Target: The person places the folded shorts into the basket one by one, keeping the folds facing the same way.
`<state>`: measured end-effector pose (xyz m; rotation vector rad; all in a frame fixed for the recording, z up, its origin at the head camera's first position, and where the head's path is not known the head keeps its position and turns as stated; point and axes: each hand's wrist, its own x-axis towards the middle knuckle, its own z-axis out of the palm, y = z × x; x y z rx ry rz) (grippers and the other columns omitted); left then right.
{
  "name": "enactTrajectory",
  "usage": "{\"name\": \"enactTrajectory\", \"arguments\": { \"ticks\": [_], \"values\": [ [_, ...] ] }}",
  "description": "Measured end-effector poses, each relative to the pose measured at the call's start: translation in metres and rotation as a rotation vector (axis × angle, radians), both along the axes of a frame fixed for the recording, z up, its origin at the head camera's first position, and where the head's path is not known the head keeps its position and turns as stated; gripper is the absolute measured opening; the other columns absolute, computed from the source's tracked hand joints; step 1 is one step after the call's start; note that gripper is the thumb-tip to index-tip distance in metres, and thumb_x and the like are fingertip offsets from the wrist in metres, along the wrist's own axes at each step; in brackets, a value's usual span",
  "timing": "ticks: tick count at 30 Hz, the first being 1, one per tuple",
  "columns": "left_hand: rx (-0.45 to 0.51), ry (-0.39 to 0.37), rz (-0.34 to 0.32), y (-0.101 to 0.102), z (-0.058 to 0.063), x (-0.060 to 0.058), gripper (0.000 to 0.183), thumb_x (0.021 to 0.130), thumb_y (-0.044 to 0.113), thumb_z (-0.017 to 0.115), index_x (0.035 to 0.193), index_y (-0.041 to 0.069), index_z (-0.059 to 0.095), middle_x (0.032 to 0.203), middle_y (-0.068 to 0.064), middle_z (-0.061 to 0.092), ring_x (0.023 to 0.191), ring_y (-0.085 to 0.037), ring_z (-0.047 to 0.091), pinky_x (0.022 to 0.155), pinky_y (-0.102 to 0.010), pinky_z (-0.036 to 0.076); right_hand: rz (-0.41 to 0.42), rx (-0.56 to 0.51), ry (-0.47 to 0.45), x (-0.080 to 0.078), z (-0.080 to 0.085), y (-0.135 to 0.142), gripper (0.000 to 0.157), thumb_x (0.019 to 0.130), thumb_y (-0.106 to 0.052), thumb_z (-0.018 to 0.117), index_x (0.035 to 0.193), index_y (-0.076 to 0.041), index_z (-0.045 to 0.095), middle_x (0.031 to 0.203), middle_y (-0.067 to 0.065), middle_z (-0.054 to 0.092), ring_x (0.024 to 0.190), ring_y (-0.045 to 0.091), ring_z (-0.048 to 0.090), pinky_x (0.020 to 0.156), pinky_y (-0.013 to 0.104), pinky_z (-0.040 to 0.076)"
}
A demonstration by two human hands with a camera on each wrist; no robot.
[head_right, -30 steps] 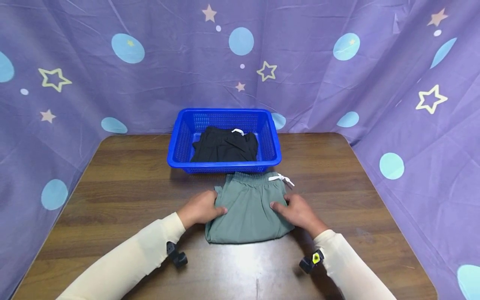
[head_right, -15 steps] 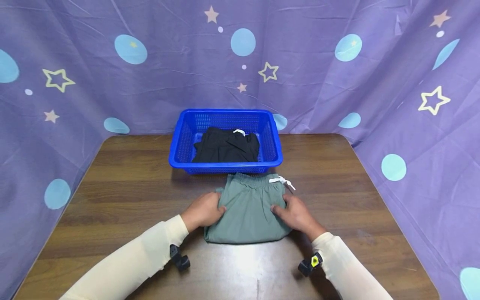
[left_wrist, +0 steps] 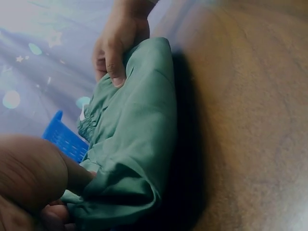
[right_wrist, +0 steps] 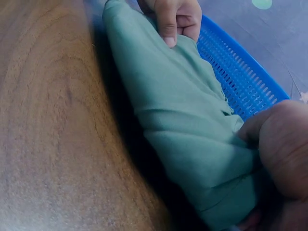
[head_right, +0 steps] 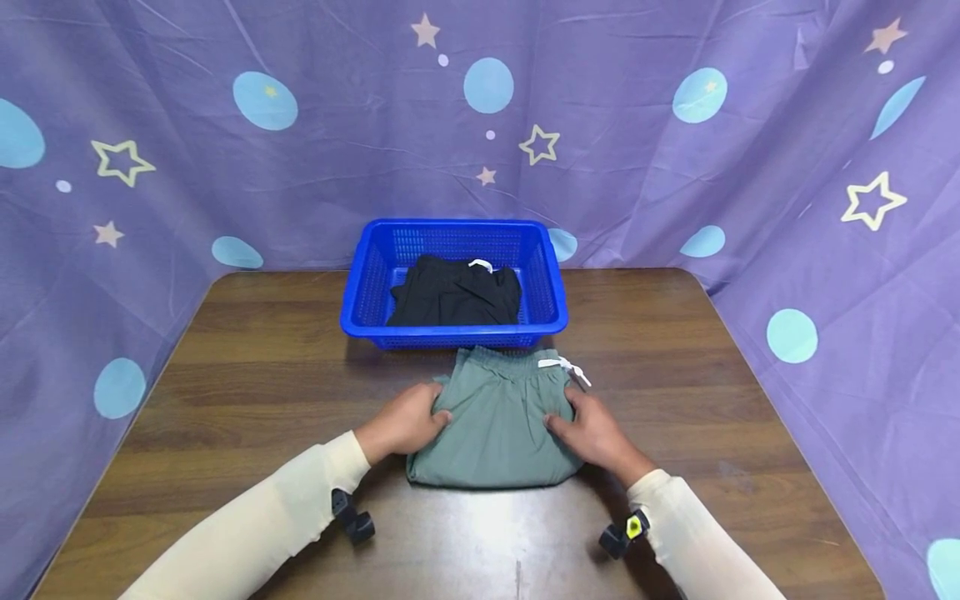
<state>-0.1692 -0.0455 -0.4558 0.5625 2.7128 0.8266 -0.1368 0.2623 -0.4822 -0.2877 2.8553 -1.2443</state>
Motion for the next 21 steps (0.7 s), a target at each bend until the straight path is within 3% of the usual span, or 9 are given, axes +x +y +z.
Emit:
{"name": "enactTrajectory", "arguments": {
  "ticks": [4, 8, 13, 21],
  "values": [
    [0.045, 0.012, -0.025, -0.002, 0.008, 0.000, 0.017, 0.096, 0.015, 0.069, 0.088, 0.009, 0.056, 0.082, -0.005, 0.058, 0.086, -0.023, 0.061, 0.080, -0.046, 0.051, 0.017, -0.042, 0.054, 0.002, 0.004, 0.001, 0.012, 0.088, -0.010, 0.076, 0.095, -0.008, 0.067, 0.083, -0.003, 0.065, 0.075, 0.012, 0.057, 0.069, 0.031, 0.049],
    [0.076, 0.029, -0.048, -0.005, 0.023, 0.001, 0.016, 0.096, 0.015, 0.071, 0.090, 0.009, 0.057, 0.084, -0.004, 0.060, 0.086, -0.022, 0.061, 0.080, -0.045, 0.051, 0.033, -0.071, 0.092, 0.005, 0.013, 0.002, 0.011, 0.088, -0.008, 0.076, 0.095, -0.008, 0.067, 0.084, -0.003, 0.067, 0.075, 0.009, 0.058, 0.069, 0.028, 0.049],
    [0.100, 0.036, -0.075, -0.010, 0.047, 0.004, 0.017, 0.095, 0.016, 0.072, 0.088, 0.011, 0.058, 0.079, -0.001, 0.058, 0.079, -0.018, 0.058, 0.075, -0.041, 0.050, 0.041, -0.113, 0.068, 0.008, 0.030, 0.003, 0.013, 0.089, -0.006, 0.075, 0.100, -0.005, 0.068, 0.085, -0.002, 0.068, 0.075, 0.008, 0.060, 0.069, 0.027, 0.050],
    [0.132, 0.056, -0.103, -0.020, 0.077, 0.006, 0.017, 0.095, 0.016, 0.073, 0.087, 0.011, 0.059, 0.078, 0.001, 0.057, 0.076, -0.016, 0.055, 0.072, -0.038, 0.048, 0.039, -0.080, 0.082, 0.008, 0.057, -0.001, 0.014, 0.088, -0.008, 0.076, 0.099, -0.009, 0.067, 0.081, -0.005, 0.068, 0.073, 0.012, 0.061, 0.067, 0.028, 0.050]
  ]
}}
